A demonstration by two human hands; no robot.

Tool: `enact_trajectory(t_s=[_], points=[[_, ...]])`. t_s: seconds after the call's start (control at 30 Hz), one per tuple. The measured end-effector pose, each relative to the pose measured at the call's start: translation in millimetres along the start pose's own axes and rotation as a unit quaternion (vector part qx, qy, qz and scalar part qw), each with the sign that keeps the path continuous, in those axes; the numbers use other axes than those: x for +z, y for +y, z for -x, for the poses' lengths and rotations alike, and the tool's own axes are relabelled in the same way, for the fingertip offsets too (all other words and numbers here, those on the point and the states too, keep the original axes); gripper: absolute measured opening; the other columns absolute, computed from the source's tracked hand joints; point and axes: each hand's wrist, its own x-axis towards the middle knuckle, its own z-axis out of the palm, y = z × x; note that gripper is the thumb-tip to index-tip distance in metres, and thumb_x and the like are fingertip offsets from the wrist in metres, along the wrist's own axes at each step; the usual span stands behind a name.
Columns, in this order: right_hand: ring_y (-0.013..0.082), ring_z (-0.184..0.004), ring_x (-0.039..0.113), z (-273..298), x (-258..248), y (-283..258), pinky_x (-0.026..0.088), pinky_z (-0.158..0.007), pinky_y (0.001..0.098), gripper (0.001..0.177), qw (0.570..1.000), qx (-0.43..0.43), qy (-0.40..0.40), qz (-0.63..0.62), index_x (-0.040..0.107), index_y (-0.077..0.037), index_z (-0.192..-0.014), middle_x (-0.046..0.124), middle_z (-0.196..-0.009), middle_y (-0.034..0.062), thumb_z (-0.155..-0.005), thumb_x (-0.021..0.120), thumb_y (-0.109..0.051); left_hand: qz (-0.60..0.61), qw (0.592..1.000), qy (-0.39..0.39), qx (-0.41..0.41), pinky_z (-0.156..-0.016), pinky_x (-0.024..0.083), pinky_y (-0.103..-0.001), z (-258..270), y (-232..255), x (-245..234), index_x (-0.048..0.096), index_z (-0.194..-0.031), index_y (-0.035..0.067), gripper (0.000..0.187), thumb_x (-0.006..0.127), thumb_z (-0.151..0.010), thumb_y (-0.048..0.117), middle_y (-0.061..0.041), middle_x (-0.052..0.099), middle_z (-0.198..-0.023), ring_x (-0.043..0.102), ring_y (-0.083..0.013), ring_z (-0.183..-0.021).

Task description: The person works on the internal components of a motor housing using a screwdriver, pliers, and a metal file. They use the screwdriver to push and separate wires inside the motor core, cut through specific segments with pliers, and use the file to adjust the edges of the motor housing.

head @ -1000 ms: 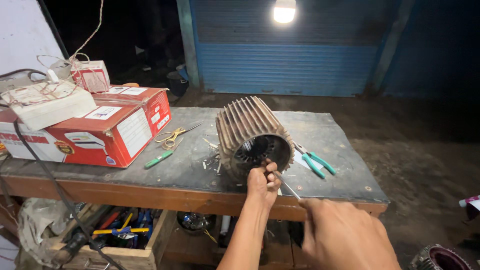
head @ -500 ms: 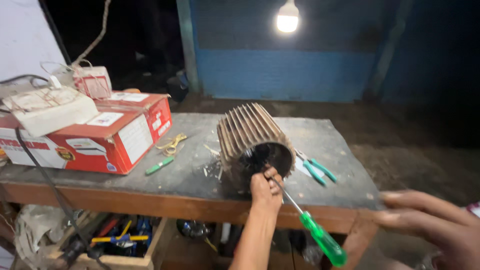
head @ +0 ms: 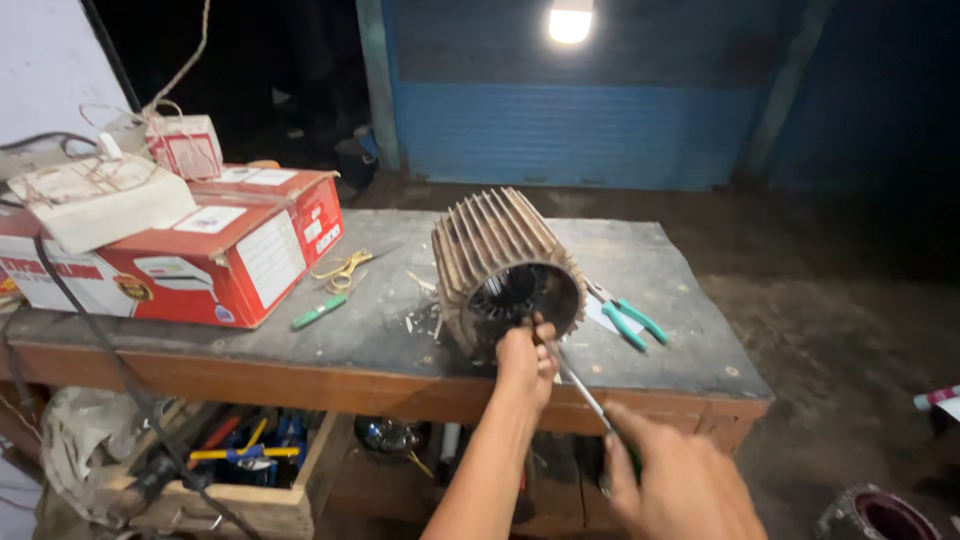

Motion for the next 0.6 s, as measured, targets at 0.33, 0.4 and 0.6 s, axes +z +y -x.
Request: enact_trajectory(t_s=[0.33, 0.4, 0.6], points=[[0.0393, -0.092, 0.071, -14.8, 66.4, 5.3, 0.055, -0.085, 0.0509, 0.049, 0.989, -0.053, 0.032, -0.131, 0.064, -0.031, -0.138, 0.074, -0.091, 0.0225, -0.089, 0.061, -0.026, -0.369, 0.925, -0.006, 0.096, -0.045, 0.046, -0.027, 45.4, 12.3, 2.6, 0.074, -0.109, -0.001, 0.030, 0.052, -0.101, 0.017, -0.011, 0.075, -0.076, 0.054, -0.0119, -0.048], [0.0375, -0.093, 0.072, -15.6, 54.9, 2.1, 0.055, -0.088, 0.0500, 0.054, 0.993, -0.035, 0.010, -0.116, 0.060, -0.035, -0.142, 0.074, -0.093, 0.0207, -0.088, 0.061, -0.029, -0.471, 0.877, -0.033, 0.090, -0.048, 0.053, -0.029, 74.8, 33.7, 17.8, 0.076, -0.096, -0.011, 0.038, 0.055, -0.102, 0.020, -0.014, 0.071, -0.073, 0.062, -0.0149, -0.051], [0.0411, -0.096, 0.070, -32.8, 43.1, -38.2, 0.054, -0.091, 0.0529, 0.051, 0.997, -0.010, -0.014, -0.071, 0.059, -0.034, -0.142, 0.072, -0.098, 0.0221, -0.092, 0.054, -0.032, -0.732, 0.570, 0.102, 0.360, -0.074, 0.057, -0.044, 151.8, 80.2, 84.0, 0.083, -0.092, 0.011, 0.022, 0.066, -0.078, 0.009, -0.015, 0.075, -0.082, 0.074, -0.0341, -0.077]])
